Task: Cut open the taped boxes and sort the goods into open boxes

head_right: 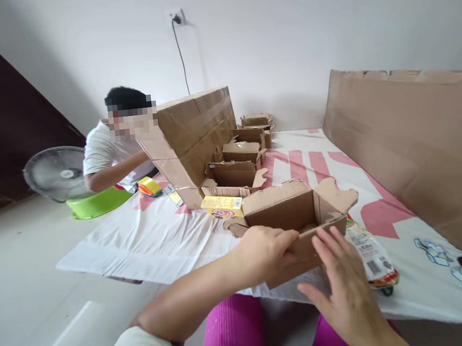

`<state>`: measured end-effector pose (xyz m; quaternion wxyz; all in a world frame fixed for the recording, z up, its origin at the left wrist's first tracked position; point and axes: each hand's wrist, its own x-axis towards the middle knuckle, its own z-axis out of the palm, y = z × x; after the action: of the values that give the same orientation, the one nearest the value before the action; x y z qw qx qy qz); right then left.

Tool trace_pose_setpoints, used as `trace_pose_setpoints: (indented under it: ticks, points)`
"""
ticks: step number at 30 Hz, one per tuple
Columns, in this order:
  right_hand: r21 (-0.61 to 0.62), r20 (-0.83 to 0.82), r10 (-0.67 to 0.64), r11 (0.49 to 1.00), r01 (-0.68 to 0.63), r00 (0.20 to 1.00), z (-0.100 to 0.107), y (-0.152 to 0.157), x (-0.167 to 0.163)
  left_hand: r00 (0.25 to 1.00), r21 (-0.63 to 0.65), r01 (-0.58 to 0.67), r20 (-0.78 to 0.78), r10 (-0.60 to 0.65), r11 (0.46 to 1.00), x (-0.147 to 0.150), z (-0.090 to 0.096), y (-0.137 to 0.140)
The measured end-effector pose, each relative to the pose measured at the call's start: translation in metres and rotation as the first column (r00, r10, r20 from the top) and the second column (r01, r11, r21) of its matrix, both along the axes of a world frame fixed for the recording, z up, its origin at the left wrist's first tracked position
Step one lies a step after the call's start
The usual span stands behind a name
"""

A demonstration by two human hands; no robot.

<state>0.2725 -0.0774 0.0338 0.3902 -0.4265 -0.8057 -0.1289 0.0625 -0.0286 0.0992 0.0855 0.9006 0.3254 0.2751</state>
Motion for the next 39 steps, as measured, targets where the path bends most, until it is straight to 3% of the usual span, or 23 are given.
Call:
trace_pose_setpoints:
  ticks: [3, 5, 7, 8, 10, 11, 13, 14, 15, 17, 23, 26, 31, 39]
  points:
    - [-0.023, 0.085, 0.036, 0.999, -0.034, 0.996, 0.002, 0.009, -0.011, 0.994, 0.084, 0.107, -0.034, -0.105, 0.991, 0.000, -0.004, -0.013]
    - [-0.004, 0.068, 0.043, 0.999, -0.043, 0.997, 0.000, 0.016, -0.010, 0.988, 0.194, 0.143, 0.035, -0.152, 0.971, -0.009, -0.015, -0.022]
    - [0.004, 0.027, 0.041, 0.999, -0.041, 0.999, 0.000, 0.022, -0.008, 0.954, 0.330, 0.024, 0.275, -0.120, 0.944, -0.022, -0.033, -0.031]
    - [0.001, 0.009, 0.037, 0.999, -0.037, 0.999, 0.000, 0.024, -0.006, 0.895, 0.361, -0.110, 0.441, -0.065, 0.926, -0.027, -0.044, -0.035]
    - [0.000, -0.021, 0.028, 1.000, -0.028, 0.999, 0.002, 0.028, -0.004, 0.685, 0.227, -0.370, 0.722, 0.099, 0.901, -0.036, -0.068, -0.037]
    - [0.008, -0.032, 0.022, 1.000, -0.021, 0.999, 0.004, 0.030, -0.003, 0.555, 0.062, -0.419, 0.807, 0.201, 0.906, -0.038, -0.079, -0.036]
    - [0.032, -0.048, 0.012, 0.999, -0.010, 0.999, 0.007, 0.033, -0.001, 0.348, -0.321, -0.304, 0.839, 0.419, 0.897, -0.040, -0.097, -0.028]
    - [0.043, -0.055, 0.008, 0.999, -0.005, 0.998, 0.008, 0.034, 0.001, 0.301, -0.465, -0.194, 0.810, 0.503, 0.864, -0.040, -0.104, -0.023]
    - [0.051, -0.060, 0.006, 0.999, -0.003, 0.998, 0.008, 0.035, 0.002, 0.282, -0.558, -0.096, 0.779, 0.560, 0.824, -0.040, -0.109, -0.017]
    - [0.058, -0.068, 0.008, 0.998, -0.004, 0.998, 0.008, 0.036, 0.004, 0.286, -0.629, 0.017, 0.748, 0.599, 0.777, -0.040, -0.116, -0.006]
    - [0.055, -0.063, 0.025, 0.998, -0.022, 0.998, 0.005, 0.035, 0.006, 0.330, -0.633, 0.197, 0.762, 0.558, 0.749, -0.034, -0.109, 0.004]
    - [0.049, -0.059, 0.025, 0.999, -0.022, 0.998, 0.006, 0.034, 0.006, 0.310, -0.646, 0.274, 0.760, 0.571, 0.712, -0.029, -0.101, 0.004]
    - [0.042, -0.040, 0.036, 0.999, -0.034, 0.999, 0.007, 0.033, 0.005, 0.271, -0.662, 0.314, 0.749, 0.604, 0.680, -0.028, -0.099, 0.006]
    - [0.039, -0.043, 0.048, 0.998, -0.047, 0.998, 0.007, 0.030, 0.001, 0.239, -0.665, 0.319, 0.746, 0.622, 0.675, -0.030, -0.092, 0.002]
